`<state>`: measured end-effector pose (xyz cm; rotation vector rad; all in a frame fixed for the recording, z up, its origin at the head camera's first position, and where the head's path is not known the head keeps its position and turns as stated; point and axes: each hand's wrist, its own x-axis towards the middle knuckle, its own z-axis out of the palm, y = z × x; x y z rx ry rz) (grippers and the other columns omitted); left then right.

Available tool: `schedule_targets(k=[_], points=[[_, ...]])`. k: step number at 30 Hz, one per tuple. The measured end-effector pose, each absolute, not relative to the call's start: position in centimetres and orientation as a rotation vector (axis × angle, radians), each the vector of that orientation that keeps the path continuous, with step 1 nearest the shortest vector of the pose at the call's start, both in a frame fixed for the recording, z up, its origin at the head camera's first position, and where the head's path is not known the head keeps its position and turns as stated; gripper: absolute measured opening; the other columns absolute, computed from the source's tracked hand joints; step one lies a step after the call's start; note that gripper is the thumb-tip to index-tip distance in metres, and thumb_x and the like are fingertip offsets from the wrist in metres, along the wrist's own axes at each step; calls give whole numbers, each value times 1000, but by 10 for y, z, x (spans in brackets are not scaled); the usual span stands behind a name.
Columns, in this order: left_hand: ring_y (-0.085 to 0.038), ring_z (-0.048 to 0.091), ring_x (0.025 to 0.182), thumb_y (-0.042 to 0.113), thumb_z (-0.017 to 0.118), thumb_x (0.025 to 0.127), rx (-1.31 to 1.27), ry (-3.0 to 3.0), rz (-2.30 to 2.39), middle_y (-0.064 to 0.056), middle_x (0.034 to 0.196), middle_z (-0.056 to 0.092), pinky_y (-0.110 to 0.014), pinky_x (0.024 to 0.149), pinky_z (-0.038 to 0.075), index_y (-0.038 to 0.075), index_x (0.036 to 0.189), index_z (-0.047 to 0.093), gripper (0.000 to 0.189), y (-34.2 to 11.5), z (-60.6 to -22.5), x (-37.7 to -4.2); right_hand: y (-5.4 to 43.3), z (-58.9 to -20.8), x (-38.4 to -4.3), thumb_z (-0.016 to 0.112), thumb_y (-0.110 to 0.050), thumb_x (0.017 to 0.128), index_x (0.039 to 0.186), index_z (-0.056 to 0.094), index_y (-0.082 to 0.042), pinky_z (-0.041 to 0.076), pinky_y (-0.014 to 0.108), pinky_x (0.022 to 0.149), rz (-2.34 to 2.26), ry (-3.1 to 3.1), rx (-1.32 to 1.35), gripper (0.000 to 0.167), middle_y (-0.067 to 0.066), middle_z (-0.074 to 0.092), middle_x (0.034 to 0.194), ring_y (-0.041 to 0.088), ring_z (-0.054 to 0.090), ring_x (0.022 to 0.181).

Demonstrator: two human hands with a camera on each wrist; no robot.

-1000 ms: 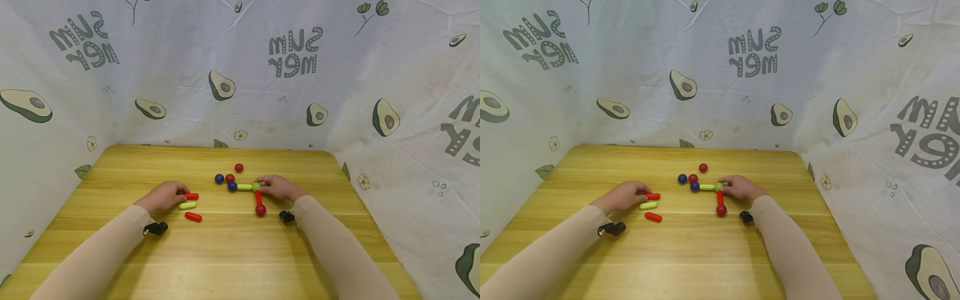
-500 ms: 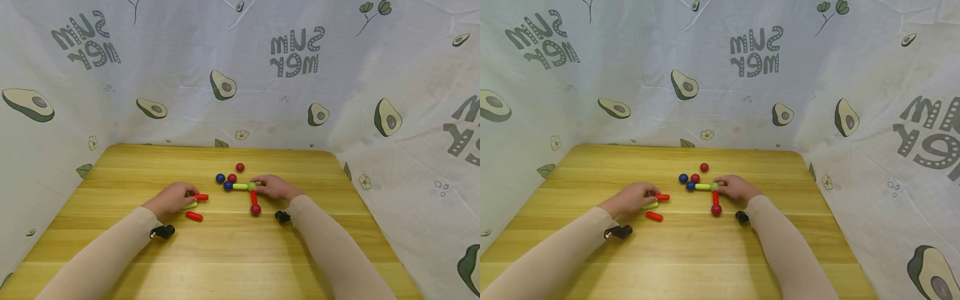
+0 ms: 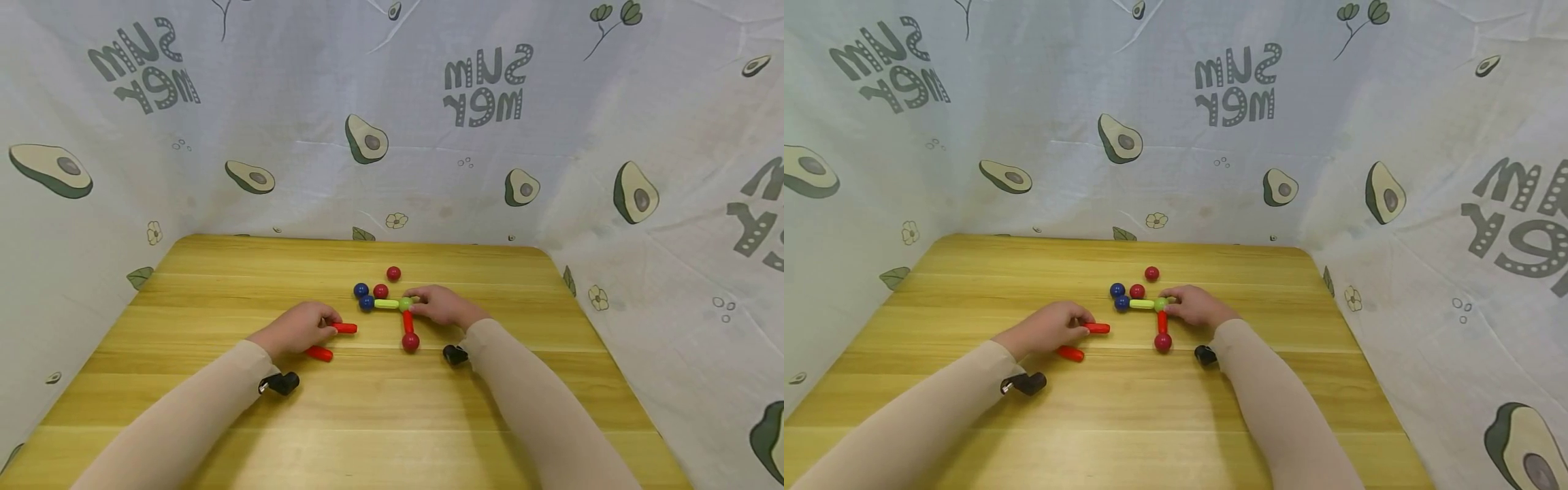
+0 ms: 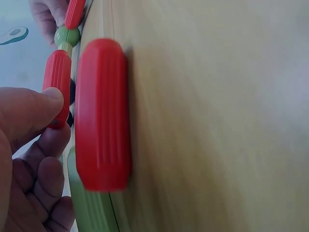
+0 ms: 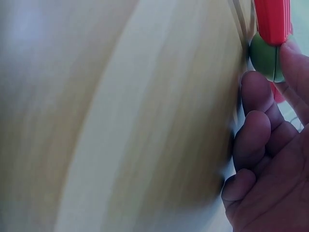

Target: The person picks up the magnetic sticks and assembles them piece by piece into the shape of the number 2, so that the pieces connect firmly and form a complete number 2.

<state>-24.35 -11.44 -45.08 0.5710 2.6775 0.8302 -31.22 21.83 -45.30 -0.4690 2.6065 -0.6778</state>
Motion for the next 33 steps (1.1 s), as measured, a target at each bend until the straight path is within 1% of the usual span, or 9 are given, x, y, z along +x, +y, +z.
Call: schedule_targets(k=[10, 15, 18, 25, 31, 33], points=[[-14, 59, 84, 22, 71, 102, 598, 2657, 823, 6, 101, 72, -34, 86, 51, 17, 118, 76, 19, -98, -454, -242, 208, -451, -311, 62, -29, 107, 145, 63, -21, 50, 51, 110, -671, 2616, -457, 39, 10, 70, 126, 26, 63, 107], [-14, 59, 86, 22, 72, 101, 614, 2649, 806, 6, 99, 71, -36, 90, 52, 17, 117, 76, 17, -87, -456, -240, 203, -450, -311, 62, -30, 107, 145, 63, -21, 49, 51, 112, -674, 2619, -452, 39, 9, 70, 126, 26, 63, 108], [-14, 59, 88, 22, 73, 101, 626, 2644, 809, 7, 99, 71, -37, 93, 52, 17, 115, 77, 16, -81, -457, -240, 201, -450, -311, 62, -30, 107, 144, 64, -21, 49, 51, 111, -683, 2618, -450, 38, 8, 70, 125, 26, 63, 107], [-12, 60, 92, 24, 73, 101, 670, 2644, 798, 7, 102, 72, -39, 98, 53, 16, 117, 76, 18, -72, -462, -243, 198, -451, -313, 63, -31, 107, 141, 66, -23, 51, 47, 104, -667, 2620, -464, 35, 7, 68, 116, 25, 60, 101], [-13, 61, 94, 25, 73, 101, 691, 2649, 789, 7, 103, 73, -40, 100, 53, 16, 118, 76, 19, -69, -464, -244, 195, -453, -314, 63, -30, 107, 141, 66, -23, 51, 48, 106, -673, 2623, -463, 36, 7, 68, 119, 25, 60, 102], [-13, 60, 93, 25, 73, 101, 696, 2649, 786, 7, 103, 72, -41, 99, 54, 16, 117, 76, 19, -68, -464, -244, 194, -453, -314, 63, -30, 107, 141, 66, -23, 52, 46, 103, -685, 2619, -460, 36, 7, 69, 117, 25, 60, 100]])
